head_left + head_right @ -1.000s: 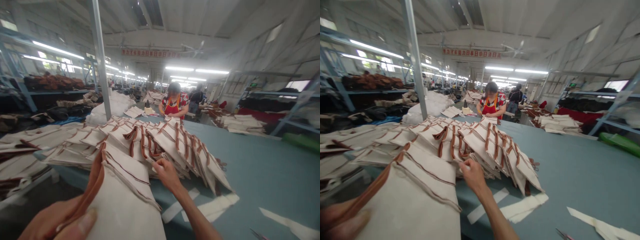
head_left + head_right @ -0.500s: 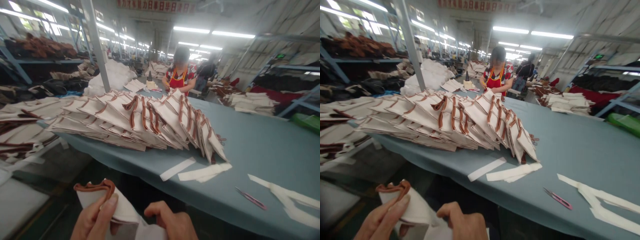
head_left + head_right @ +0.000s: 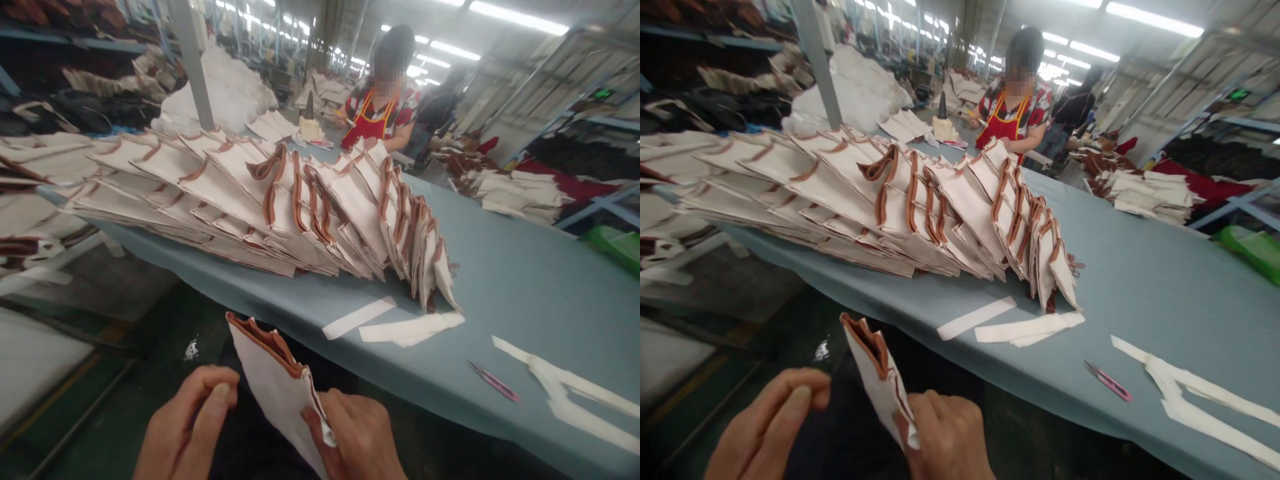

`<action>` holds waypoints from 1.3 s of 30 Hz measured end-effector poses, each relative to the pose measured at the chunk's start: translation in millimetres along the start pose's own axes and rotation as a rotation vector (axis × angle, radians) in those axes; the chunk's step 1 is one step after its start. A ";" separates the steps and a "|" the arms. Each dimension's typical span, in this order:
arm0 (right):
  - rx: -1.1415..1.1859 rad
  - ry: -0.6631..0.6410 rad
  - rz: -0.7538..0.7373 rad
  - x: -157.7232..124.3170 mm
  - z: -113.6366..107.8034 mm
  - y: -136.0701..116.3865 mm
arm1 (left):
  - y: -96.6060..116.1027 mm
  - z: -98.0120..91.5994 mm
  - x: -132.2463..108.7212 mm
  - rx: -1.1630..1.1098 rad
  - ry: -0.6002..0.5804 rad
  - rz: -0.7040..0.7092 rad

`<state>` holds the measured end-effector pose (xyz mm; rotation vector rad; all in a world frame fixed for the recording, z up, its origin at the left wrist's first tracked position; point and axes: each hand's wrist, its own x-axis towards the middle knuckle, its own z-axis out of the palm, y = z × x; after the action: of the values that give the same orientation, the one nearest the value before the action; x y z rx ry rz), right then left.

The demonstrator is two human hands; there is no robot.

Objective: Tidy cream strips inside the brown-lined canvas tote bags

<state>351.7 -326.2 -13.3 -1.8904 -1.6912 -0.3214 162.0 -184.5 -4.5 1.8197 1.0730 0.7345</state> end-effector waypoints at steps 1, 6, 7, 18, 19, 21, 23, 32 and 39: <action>-0.003 -0.030 -0.013 -2.7 -1.6 2.0 | -8.6 -1.0 5.3 0.041 0.011 0.075; -0.007 -0.168 -0.056 -18.7 -4.8 4.7 | -27.3 8.3 23.4 0.087 -0.100 0.394; 0.000 -0.191 -0.056 -21.1 -5.7 4.3 | -26.9 10.2 24.6 0.076 -0.125 0.424; -0.005 -0.369 0.032 -20.9 -13.3 -9.0 | 21.5 16.7 11.8 -0.008 -0.534 0.122; 0.024 -0.399 0.048 -20.4 -14.7 -10.5 | 29.3 17.4 12.1 -0.013 -0.565 0.037; 0.154 -0.474 0.167 -18.6 -21.1 -11.5 | 40.5 17.9 13.8 -0.038 -0.616 -0.062; 0.385 -0.531 0.430 -15.8 -30.9 -9.7 | 44.9 17.1 15.5 -0.077 -0.670 -0.111; 0.902 -0.399 0.933 15.1 -47.8 -9.3 | 46.9 20.7 15.9 -0.058 -0.709 -0.066; 1.303 -0.464 0.925 21.8 -39.7 -0.6 | 47.2 18.7 17.8 0.045 -0.706 0.120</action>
<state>362.6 -330.4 30.5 -1.4244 -0.6340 1.3172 202.9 -187.4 30.4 1.9666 0.5182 0.0955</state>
